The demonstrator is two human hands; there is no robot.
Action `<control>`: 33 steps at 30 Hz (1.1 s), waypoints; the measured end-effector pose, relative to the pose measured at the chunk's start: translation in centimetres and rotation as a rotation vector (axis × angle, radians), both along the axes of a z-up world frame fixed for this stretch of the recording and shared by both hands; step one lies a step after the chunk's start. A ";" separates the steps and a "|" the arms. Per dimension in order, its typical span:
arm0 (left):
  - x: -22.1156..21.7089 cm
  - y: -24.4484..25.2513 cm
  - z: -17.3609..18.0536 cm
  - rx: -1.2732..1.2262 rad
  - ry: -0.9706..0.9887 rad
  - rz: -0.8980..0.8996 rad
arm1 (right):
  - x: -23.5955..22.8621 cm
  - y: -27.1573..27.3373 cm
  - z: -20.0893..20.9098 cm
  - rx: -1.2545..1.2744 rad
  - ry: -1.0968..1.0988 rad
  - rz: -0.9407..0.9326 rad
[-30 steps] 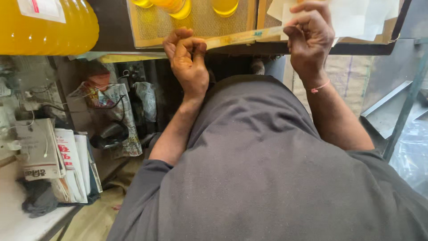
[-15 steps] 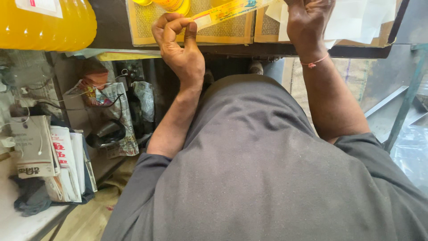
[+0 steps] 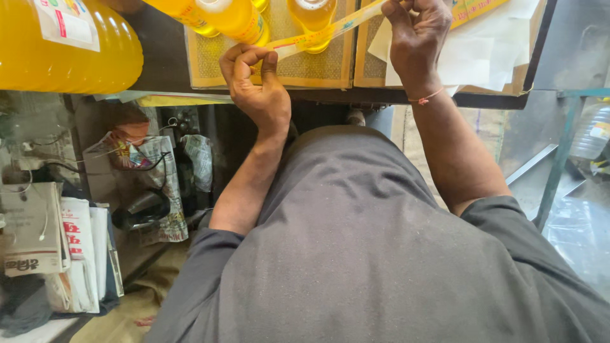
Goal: The person repeatedly picks up small bottles filled with yellow liquid, peels adhesive labels from a roll, and applies them to the bottles. The person handles the bottles and labels by hand, placing each labeled bottle back on the table.
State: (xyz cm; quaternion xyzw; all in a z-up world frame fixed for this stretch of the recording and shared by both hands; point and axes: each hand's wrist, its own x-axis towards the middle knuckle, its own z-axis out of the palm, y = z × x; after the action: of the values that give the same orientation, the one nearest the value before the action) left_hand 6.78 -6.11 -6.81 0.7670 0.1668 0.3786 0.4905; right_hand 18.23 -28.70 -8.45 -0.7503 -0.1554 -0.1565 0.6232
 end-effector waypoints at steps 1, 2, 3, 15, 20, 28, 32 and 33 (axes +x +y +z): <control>0.1 0.0 0.0 0.024 -0.029 -0.001 | 0.2 0.3 0.2 -0.034 -0.090 -0.005; 0.1 0.0 0.1 0.047 -0.058 -0.001 | 0.2 0.6 0.5 -0.067 -0.180 -0.008; 0.1 0.0 0.2 0.040 -0.064 -0.001 | 0.0 0.7 1.1 -0.013 -0.068 0.021; -4.8 -0.2 3.7 0.162 -0.089 -0.631 | -6.2 2.5 14.3 -0.372 -0.338 0.036; -1.8 -1.6 3.9 0.171 -0.034 -0.585 | -2.9 5.2 16.3 -0.586 -0.461 0.297; -0.8 -2.6 3.1 0.045 -0.051 -0.472 | -2.0 8.1 15.4 -0.629 -0.455 0.239; 0.8 -2.2 2.4 0.072 -0.062 -0.500 | -1.7 8.6 13.5 -0.586 -0.400 0.237; 1.7 -2.1 2.5 0.156 -0.052 -0.487 | -1.4 8.6 13.3 -0.591 -0.424 0.228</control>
State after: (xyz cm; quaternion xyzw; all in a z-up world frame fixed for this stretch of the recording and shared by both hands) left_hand 8.47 -8.19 -4.27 0.8101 -0.0652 0.2804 0.5108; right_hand 16.86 -20.11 4.89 -0.8265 -0.4019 -0.1863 0.3473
